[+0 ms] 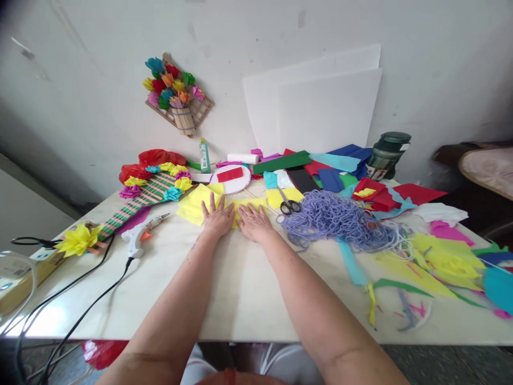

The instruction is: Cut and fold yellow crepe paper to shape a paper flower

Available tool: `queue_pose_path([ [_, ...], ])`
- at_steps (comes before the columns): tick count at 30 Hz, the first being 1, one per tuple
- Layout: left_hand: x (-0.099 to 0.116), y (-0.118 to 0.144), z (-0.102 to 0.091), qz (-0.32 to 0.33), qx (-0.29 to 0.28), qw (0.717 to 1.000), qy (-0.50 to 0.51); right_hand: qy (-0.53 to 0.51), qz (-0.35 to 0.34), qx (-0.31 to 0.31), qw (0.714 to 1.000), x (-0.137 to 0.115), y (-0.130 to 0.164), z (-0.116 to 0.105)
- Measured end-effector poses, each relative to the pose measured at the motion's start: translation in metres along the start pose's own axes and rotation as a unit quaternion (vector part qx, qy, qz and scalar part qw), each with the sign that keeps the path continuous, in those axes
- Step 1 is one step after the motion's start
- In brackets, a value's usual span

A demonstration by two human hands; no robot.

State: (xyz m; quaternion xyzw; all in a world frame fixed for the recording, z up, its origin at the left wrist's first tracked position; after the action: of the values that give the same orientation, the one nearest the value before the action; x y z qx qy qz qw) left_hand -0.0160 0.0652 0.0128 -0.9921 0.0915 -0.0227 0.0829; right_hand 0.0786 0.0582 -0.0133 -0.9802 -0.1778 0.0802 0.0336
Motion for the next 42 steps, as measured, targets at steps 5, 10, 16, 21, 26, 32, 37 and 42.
queue_pose_path([
  [5,0.002,-0.001,-0.001,-0.008,0.006,1.0,-0.016,-0.004,-0.001,0.005,1.0,0.0,0.001,-0.002],
  [10,0.004,-0.002,-0.001,-0.004,0.019,1.0,-0.02,-0.003,0.013,0.015,1.0,0.003,0.002,-0.003],
  [16,0.004,-0.003,0.001,0.003,0.023,1.0,-0.02,-0.002,0.016,0.019,1.0,0.003,0.002,-0.003],
  [21,0.005,-0.003,0.0,0.001,0.033,0.999,-0.025,0.0,0.015,0.019,1.0,0.002,0.002,-0.005],
  [26,0.006,-0.002,0.0,-0.004,0.032,0.999,-0.033,0.003,0.022,0.004,1.0,0.003,0.0,-0.002],
  [32,0.004,0.001,-0.009,-0.016,0.043,0.999,-0.03,-0.002,0.021,-0.004,1.0,0.004,-0.001,0.0],
  [37,-0.024,0.011,-0.038,-0.145,0.15,0.977,0.04,0.001,0.019,-0.003,1.0,0.004,0.0,-0.001],
  [42,-0.041,0.013,-0.023,-0.238,0.069,0.96,0.133,-0.001,0.022,-0.007,1.0,0.004,-0.001,0.0],
])
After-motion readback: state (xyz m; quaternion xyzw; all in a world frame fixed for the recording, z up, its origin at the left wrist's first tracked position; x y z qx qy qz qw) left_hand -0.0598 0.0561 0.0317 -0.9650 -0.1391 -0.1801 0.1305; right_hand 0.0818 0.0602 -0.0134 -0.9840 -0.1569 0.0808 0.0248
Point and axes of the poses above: each hand's wrist, its own y-axis away from the middle knuckle, its own z-axis out of the palm, x = y × z, the point moved 8 cm from there along -y, towards the middle knuckle, and after that the axes turned 8 degrees about z, right-handed, at the moved point
